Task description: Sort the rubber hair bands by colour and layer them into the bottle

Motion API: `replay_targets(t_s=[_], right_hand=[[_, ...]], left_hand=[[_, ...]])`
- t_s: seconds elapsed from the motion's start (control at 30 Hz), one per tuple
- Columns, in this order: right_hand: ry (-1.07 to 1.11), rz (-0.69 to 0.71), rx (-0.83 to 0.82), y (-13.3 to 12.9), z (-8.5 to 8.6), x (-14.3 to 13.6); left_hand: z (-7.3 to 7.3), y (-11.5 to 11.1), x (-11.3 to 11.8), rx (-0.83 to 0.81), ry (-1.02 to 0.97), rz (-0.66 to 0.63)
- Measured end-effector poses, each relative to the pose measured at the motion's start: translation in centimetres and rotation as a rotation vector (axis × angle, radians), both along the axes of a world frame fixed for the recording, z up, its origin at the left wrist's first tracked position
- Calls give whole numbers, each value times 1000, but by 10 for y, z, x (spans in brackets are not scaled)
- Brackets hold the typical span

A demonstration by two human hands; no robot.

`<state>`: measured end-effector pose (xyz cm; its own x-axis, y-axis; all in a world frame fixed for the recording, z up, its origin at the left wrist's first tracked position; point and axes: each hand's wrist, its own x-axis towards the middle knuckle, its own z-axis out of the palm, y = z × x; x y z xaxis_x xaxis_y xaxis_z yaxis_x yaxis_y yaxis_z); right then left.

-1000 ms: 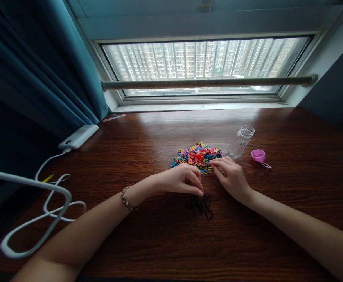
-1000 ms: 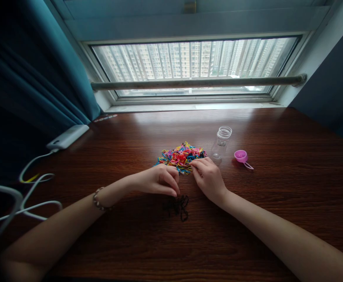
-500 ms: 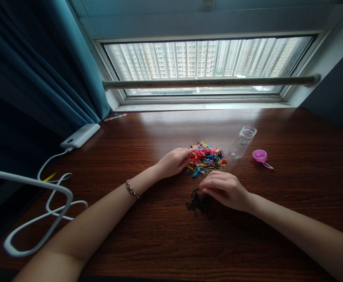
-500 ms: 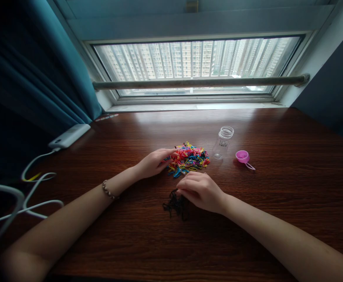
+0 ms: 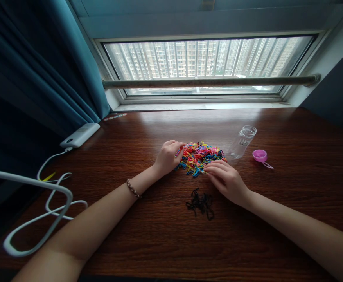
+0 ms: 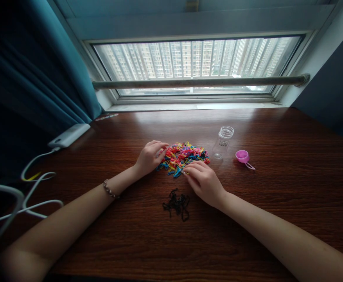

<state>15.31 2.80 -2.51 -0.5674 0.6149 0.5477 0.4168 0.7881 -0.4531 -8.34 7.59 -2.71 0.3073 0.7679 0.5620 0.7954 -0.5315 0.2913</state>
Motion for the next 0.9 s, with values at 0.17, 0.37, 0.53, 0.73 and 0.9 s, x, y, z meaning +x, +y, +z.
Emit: replay_targets(t_s=[0.17, 0.37, 0.53, 0.73, 0.9], right_hand=[[-253, -71, 94, 7, -3, -1], [-310, -224, 119, 7, -7, -1], [-249, -325, 97, 6, -7, 1], [-161, -303, 85, 5, -2, 1], [-153, -324, 91, 6, -3, 2]], left_hand=[[1, 1, -1, 15, -62, 22], [-3, 6, -3, -10, -77, -7], [-5, 6, -1, 12, -10, -38], [-3, 2, 0, 51, 8, -97], [-5, 2, 1, 73, 14, -133]])
